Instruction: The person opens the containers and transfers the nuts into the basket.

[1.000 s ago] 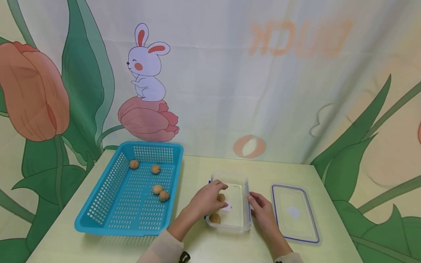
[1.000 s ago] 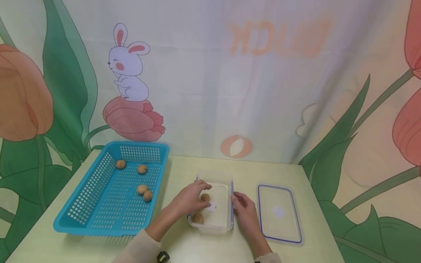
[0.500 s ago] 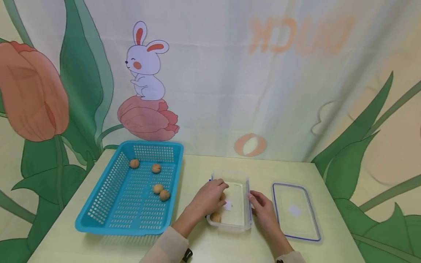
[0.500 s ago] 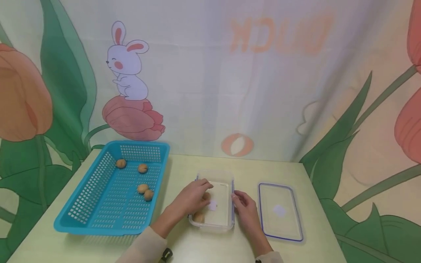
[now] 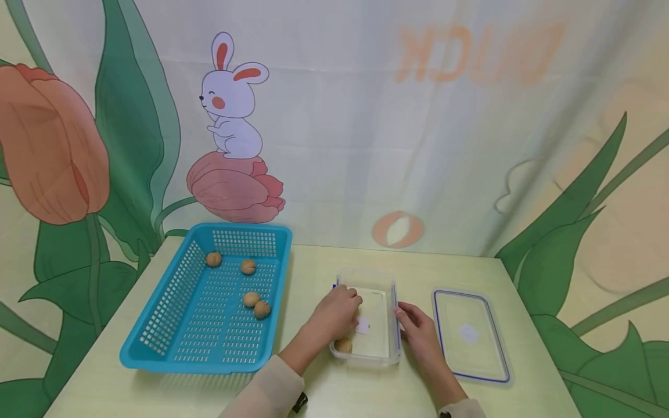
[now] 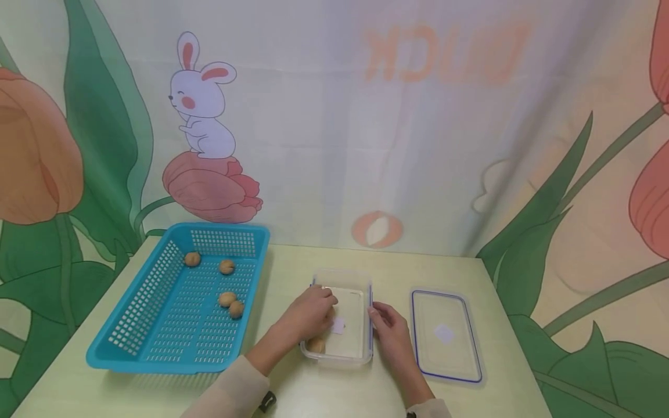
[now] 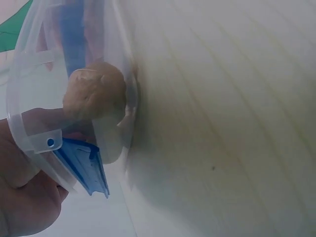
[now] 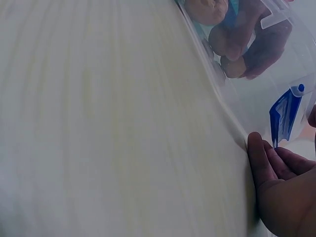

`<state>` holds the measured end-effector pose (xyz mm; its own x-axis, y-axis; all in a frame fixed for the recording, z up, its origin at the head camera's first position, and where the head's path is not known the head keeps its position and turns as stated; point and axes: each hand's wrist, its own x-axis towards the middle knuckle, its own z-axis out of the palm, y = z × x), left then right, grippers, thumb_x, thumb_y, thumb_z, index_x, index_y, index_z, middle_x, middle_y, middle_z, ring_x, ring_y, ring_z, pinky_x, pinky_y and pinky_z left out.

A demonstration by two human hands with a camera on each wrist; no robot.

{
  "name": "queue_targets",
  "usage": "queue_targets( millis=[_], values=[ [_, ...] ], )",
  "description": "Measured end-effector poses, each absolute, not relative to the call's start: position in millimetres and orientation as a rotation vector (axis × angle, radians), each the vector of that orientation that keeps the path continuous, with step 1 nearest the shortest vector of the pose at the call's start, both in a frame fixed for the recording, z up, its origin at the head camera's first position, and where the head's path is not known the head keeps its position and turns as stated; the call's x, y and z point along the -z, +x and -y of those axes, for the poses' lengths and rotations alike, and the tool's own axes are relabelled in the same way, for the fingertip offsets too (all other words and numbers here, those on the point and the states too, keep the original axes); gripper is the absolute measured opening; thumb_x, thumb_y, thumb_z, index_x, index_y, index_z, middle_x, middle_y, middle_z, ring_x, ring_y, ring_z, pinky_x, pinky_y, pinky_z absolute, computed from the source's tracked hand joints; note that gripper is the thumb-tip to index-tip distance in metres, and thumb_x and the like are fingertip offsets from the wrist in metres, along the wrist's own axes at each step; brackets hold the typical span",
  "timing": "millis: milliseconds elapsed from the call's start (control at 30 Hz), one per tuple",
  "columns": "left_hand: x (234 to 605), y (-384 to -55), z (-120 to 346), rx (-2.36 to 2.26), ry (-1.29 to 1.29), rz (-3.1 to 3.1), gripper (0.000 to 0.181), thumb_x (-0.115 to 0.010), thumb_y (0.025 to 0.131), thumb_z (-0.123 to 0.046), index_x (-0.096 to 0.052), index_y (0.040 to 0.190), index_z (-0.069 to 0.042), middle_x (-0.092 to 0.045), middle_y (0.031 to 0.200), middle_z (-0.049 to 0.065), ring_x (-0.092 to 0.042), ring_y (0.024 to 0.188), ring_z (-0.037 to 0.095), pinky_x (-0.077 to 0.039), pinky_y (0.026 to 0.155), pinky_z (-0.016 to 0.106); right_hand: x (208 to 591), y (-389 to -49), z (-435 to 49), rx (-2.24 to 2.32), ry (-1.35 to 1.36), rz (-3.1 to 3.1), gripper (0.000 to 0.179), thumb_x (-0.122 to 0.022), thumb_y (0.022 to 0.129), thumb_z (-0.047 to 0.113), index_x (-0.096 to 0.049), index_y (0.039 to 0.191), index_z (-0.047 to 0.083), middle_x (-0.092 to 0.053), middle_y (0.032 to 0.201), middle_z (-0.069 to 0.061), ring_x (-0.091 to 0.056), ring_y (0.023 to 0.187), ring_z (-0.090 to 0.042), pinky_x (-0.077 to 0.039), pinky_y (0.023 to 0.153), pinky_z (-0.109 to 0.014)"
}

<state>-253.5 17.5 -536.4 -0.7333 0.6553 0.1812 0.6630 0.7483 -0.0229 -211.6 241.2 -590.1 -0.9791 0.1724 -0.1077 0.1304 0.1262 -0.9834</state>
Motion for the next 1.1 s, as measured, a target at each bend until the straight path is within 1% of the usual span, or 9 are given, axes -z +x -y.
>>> queue_targets(
  millis=[133, 267, 367, 567, 700, 800, 933, 1100],
  values=[
    [539.0, -254.5, -18.4, 0.068, -1.053, 2.781, 0.012, -0.077, 0.095, -0.017, -0.077, 0.106, -0.012, -0.073, 0.105, -0.001, -0.069, 0.105, 0.017, -0.045, 0.113, 0.035, 590.1, -212.0, -240.4, -2.042, -0.308, 2.32, 0.049, -0.068, 0.106, 0.033, -0.062, 0.142, 0.001, -0.064, 0.142, -0.022, -0.062, 0.125, -0.029, -0.06, 0.087, -0.026],
    [542.0, -255.6, -18.1, 0.142, -1.051, 2.773, 0.015, -0.07, 0.097, -0.01, -0.078, 0.109, -0.013, -0.074, 0.108, -0.001, -0.069, 0.107, 0.017, -0.045, 0.113, 0.036, 589.6, -211.2, -240.4, -2.039, -0.302, 2.325, 0.05, -0.068, 0.106, 0.034, -0.061, 0.143, 0.001, -0.063, 0.143, -0.022, -0.062, 0.126, -0.029, -0.06, 0.088, -0.027],
    [543.4, -256.4, -17.3, 0.196, -1.053, 2.771, 0.017, -0.069, 0.098, -0.008, -0.078, 0.111, -0.014, -0.075, 0.109, -0.002, -0.069, 0.107, 0.017, -0.045, 0.112, 0.035, 589.5, -211.0, -240.5, -2.047, -0.298, 2.325, 0.051, -0.067, 0.106, 0.034, -0.061, 0.144, 0.001, -0.062, 0.144, -0.022, -0.061, 0.127, -0.03, -0.06, 0.089, -0.027],
    [544.1, -256.9, -17.3, 0.216, -1.067, 2.769, 0.016, -0.071, 0.098, -0.011, -0.08, 0.11, -0.017, -0.073, 0.108, -0.003, -0.068, 0.107, 0.016, -0.045, 0.112, 0.034, 590.9, -210.9, -241.2, -2.048, -0.305, 2.325, 0.051, -0.067, 0.106, 0.034, -0.06, 0.145, 0.002, -0.062, 0.145, -0.021, -0.061, 0.127, -0.029, -0.06, 0.089, -0.027],
    [544.7, -256.5, -18.2, 0.191, -1.07, 2.788, 0.015, -0.074, 0.097, -0.013, -0.082, 0.107, -0.02, -0.072, 0.106, -0.004, -0.066, 0.106, 0.015, -0.042, 0.116, 0.037, 592.5, -211.1, -242.1, -2.039, -0.311, 2.326, 0.05, -0.067, 0.107, 0.034, -0.06, 0.145, 0.002, -0.062, 0.144, -0.02, -0.062, 0.125, -0.026, -0.06, 0.088, -0.027],
    [545.6, -255.8, -18.6, 0.191, -1.065, 2.799, 0.015, -0.075, 0.096, -0.012, -0.081, 0.107, -0.02, -0.072, 0.105, -0.004, -0.067, 0.105, 0.015, -0.04, 0.119, 0.04, 593.2, -211.3, -242.5, -2.041, -0.306, 2.323, 0.05, -0.067, 0.107, 0.032, -0.061, 0.145, 0.001, -0.063, 0.144, -0.021, -0.062, 0.123, -0.025, -0.06, 0.087, -0.026],
    [544.4, -255.1, -19.0, 0.195, -1.053, 2.815, 0.015, -0.075, 0.095, -0.012, -0.079, 0.107, -0.02, -0.072, 0.1, -0.004, -0.069, 0.102, 0.015, -0.038, 0.121, 0.042, 593.3, -211.6, -242.6, -2.041, -0.313, 2.333, 0.051, -0.067, 0.107, 0.033, -0.06, 0.146, 0.002, -0.062, 0.145, -0.02, -0.062, 0.125, -0.026, -0.06, 0.088, -0.026],
    [541.0, -255.4, -19.1, 0.184, -1.04, 2.847, 0.016, -0.081, 0.093, -0.019, -0.078, 0.108, -0.02, -0.071, 0.1, -0.005, -0.067, 0.104, 0.014, -0.038, 0.121, 0.041, 593.2, -213.0, -242.9, -2.044, -0.323, 2.343, 0.051, -0.066, 0.107, 0.033, -0.059, 0.147, 0.001, -0.061, 0.146, -0.021, -0.061, 0.129, -0.029, -0.06, 0.089, -0.027]
  ],
)
